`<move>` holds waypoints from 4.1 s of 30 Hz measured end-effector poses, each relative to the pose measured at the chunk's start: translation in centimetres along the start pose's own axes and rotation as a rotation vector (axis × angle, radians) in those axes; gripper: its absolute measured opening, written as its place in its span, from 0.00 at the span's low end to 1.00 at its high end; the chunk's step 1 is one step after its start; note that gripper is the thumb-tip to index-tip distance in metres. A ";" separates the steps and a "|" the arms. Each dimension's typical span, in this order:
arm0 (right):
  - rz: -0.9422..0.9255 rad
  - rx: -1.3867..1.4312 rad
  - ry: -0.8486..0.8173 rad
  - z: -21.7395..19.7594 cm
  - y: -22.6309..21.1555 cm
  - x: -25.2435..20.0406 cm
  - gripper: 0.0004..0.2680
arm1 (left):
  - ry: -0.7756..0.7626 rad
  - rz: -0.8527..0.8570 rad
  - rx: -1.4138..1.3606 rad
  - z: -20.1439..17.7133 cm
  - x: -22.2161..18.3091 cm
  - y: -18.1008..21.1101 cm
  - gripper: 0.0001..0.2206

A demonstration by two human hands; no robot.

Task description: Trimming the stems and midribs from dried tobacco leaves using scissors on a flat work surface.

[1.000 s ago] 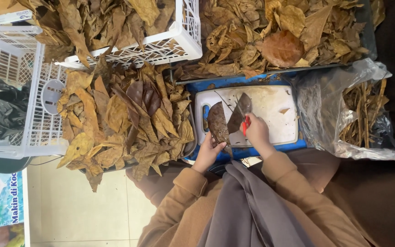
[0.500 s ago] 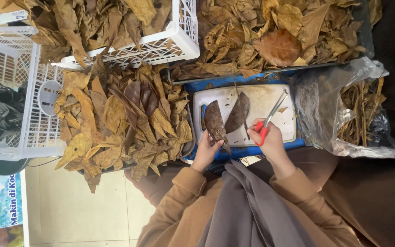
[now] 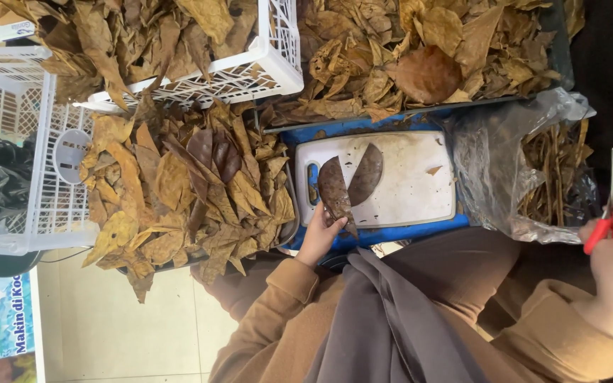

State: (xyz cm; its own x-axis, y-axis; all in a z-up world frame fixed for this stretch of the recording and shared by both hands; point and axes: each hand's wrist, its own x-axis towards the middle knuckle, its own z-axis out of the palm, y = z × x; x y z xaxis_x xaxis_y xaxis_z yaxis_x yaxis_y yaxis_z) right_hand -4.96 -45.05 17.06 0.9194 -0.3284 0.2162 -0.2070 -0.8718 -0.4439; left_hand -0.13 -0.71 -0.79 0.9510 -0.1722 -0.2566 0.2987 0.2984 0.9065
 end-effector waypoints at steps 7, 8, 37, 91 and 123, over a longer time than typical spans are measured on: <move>-0.037 -0.274 0.080 1.4 -3.3 1.7 0.15 | 0.005 -0.001 0.061 0.5 -0.1 1.0 0.29; -0.117 -0.477 0.196 2.0 -4.3 2.4 0.15 | 0.006 0.001 0.070 0.4 -0.2 1.0 0.28; -0.235 0.450 0.012 21.3 -16.1 1.5 0.12 | 0.150 -0.069 0.367 0.3 -0.4 6.1 0.32; -0.461 -0.241 0.308 25.0 -17.1 18.4 0.23 | 0.843 0.496 1.148 -11.5 -7.2 13.7 0.28; 0.282 1.238 -0.677 25.0 -16.7 -3.8 0.23 | 0.227 -0.028 0.098 -0.2 -0.2 5.5 0.12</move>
State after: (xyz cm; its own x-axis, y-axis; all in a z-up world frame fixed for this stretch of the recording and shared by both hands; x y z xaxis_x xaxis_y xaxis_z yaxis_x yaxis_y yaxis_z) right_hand 3.32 -20.15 1.87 0.9494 0.1051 -0.2959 -0.3107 0.1776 -0.9338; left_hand 1.33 1.10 4.16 0.9392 0.0399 -0.3411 0.3267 0.2021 0.9233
